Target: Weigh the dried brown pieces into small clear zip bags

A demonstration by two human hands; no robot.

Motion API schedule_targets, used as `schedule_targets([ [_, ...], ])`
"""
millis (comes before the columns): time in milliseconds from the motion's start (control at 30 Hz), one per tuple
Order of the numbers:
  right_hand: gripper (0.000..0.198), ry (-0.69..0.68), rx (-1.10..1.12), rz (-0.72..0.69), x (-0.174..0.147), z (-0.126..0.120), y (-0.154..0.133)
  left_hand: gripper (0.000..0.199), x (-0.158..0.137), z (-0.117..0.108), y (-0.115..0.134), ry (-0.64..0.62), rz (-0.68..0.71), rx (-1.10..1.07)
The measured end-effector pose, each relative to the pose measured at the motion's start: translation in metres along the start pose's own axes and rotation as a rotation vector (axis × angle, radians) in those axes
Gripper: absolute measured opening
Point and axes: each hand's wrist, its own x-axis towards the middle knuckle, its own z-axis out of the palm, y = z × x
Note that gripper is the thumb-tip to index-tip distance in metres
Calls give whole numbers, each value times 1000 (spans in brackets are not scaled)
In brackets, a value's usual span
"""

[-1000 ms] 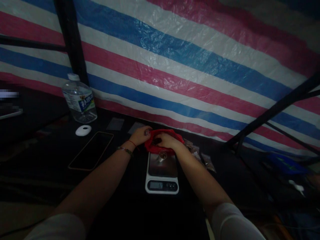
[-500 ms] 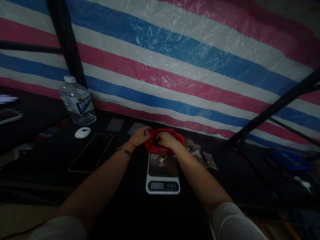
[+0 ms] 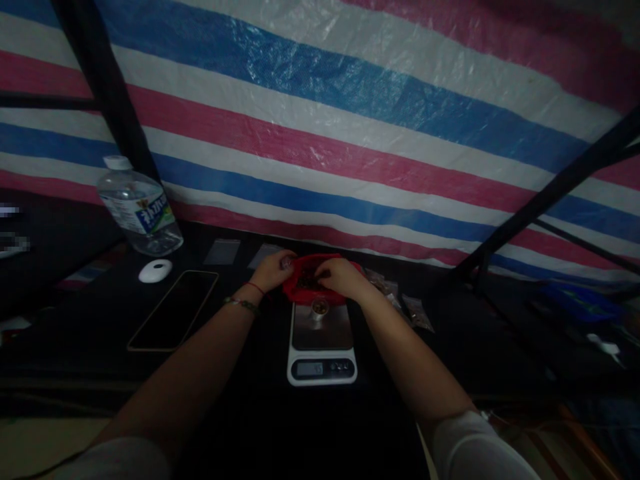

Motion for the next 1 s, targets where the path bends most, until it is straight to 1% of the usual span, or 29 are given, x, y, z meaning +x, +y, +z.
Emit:
schedule_targets([
  [67,23,-4,-1,-49,-17,-10,-13,40,0,0,0,8,-1,-1],
  [133,21,-34,13,-59,-33,-16,-26,39,0,0,1,16,4,-2],
  [267,21,-79,14,-74,-52,-13,-42,39,0,0,1,21,5,-1],
  [467,21,-99,-71,-78,-52,-6,-47,40,0,0,-1,22,21,-3],
  [667,21,-64,-34,-70,-55,-5,-46,40,0,-1,0,16,4,-6],
  [833,26,-52,-7,-128,-58,-7,-43,42,-1,-1,0,9,17,-12],
  [1000,15,-1,-6,-160,-60,-8,-43,41,-1,0,-1,21,19,-19],
])
